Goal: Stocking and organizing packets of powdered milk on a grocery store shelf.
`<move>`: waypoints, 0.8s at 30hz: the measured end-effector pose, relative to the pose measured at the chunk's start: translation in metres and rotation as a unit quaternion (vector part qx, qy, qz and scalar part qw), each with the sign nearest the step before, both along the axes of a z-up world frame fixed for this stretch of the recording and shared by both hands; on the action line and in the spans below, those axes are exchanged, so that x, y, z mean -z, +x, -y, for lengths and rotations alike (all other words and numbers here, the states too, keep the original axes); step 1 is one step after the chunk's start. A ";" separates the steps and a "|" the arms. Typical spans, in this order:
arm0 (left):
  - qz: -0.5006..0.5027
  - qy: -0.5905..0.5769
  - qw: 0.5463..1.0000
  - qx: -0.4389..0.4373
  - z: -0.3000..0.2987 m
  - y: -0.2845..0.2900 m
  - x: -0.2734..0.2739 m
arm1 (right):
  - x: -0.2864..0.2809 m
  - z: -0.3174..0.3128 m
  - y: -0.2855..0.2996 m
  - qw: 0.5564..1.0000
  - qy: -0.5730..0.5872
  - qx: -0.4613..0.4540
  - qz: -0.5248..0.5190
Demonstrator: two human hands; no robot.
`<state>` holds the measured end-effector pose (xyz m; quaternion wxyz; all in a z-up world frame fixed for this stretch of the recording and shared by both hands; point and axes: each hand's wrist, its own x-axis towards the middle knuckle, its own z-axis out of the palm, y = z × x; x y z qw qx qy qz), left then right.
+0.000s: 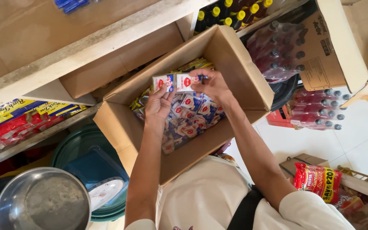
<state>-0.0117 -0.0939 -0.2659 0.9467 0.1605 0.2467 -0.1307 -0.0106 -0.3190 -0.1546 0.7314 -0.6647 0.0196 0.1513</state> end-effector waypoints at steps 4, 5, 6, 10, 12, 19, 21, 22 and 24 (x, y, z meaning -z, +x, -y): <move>-0.041 -0.015 0.999 -0.007 0.008 -0.002 0.001 | -0.022 -0.007 -0.010 0.971 -0.209 0.031 0.116; -0.057 -0.010 0.998 0.000 0.009 -0.003 0.003 | -0.018 -0.003 -0.009 0.988 -0.122 -0.011 0.093; -0.072 -0.005 0.997 0.006 0.009 -0.003 0.005 | -0.015 0.001 -0.008 0.996 -0.035 -0.053 0.068; -0.082 -0.048 0.995 0.014 0.011 -0.001 0.022 | -0.035 0.000 -0.010 0.969 -0.215 -0.026 0.117; -0.067 -0.030 0.997 0.004 0.009 0.002 0.020 | -0.032 0.004 -0.014 0.993 0.008 -0.076 0.095; 0.011 -0.020 1.000 -0.017 0.006 -0.007 -0.004 | -0.019 0.015 -0.022 0.996 0.024 -0.035 0.081; 0.055 -0.008 0.998 -0.021 0.005 -0.007 -0.012 | -0.003 0.020 -0.021 0.990 -0.015 0.000 0.141; 0.058 -0.008 0.998 -0.020 0.007 -0.009 -0.018 | -0.003 0.020 -0.024 0.990 -0.015 0.001 0.143; 0.076 -0.017 0.997 -0.026 0.006 -0.014 -0.032 | -0.006 0.014 -0.026 0.991 -0.085 0.042 0.092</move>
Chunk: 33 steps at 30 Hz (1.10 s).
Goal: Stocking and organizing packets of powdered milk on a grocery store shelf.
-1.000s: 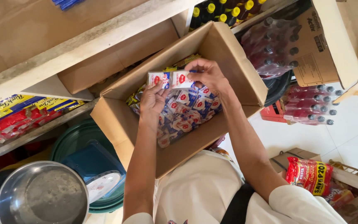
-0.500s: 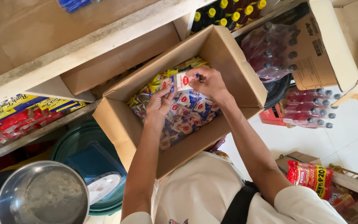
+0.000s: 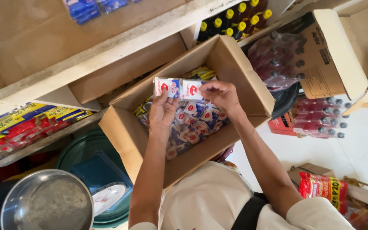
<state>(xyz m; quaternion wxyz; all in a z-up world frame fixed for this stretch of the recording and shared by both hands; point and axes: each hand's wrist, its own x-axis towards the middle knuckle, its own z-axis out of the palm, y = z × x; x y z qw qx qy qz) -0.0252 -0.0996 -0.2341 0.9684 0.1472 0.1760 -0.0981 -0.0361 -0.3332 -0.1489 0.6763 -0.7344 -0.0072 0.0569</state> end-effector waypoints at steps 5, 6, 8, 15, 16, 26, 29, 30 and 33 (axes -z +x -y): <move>0.001 0.022 1.000 -0.004 0.000 -0.005 -0.040 | 0.007 -0.017 -0.011 0.997 0.002 0.011 0.072; -0.009 0.029 1.000 -0.002 0.001 -0.009 -0.050 | 0.007 -0.022 -0.014 0.998 -0.003 0.030 0.060; 0.011 0.048 0.999 -0.008 0.002 -0.011 -0.057 | -0.010 -0.031 -0.015 0.989 -0.063 0.026 0.134; 0.148 0.233 0.955 -0.111 0.003 -0.027 -0.098 | -0.032 -0.052 -0.026 0.980 -0.042 -0.021 0.191; 0.149 0.232 0.954 -0.114 0.002 -0.029 -0.105 | -0.034 -0.054 -0.028 0.980 -0.042 -0.024 0.193; 0.251 0.384 0.841 -0.287 -0.020 -0.022 -0.182 | -0.086 -0.099 -0.027 0.977 0.016 -0.059 0.204; 0.256 0.390 0.833 -0.296 -0.033 -0.011 -0.170 | -0.093 -0.111 -0.027 0.977 0.040 -0.072 0.199; 0.256 0.352 0.857 -0.276 -0.039 -0.007 -0.165 | -0.095 -0.115 -0.027 0.974 0.050 -0.078 0.206; 0.258 0.329 0.869 -0.264 -0.051 0.003 -0.191 | -0.084 -0.120 -0.026 0.980 0.036 -0.061 0.184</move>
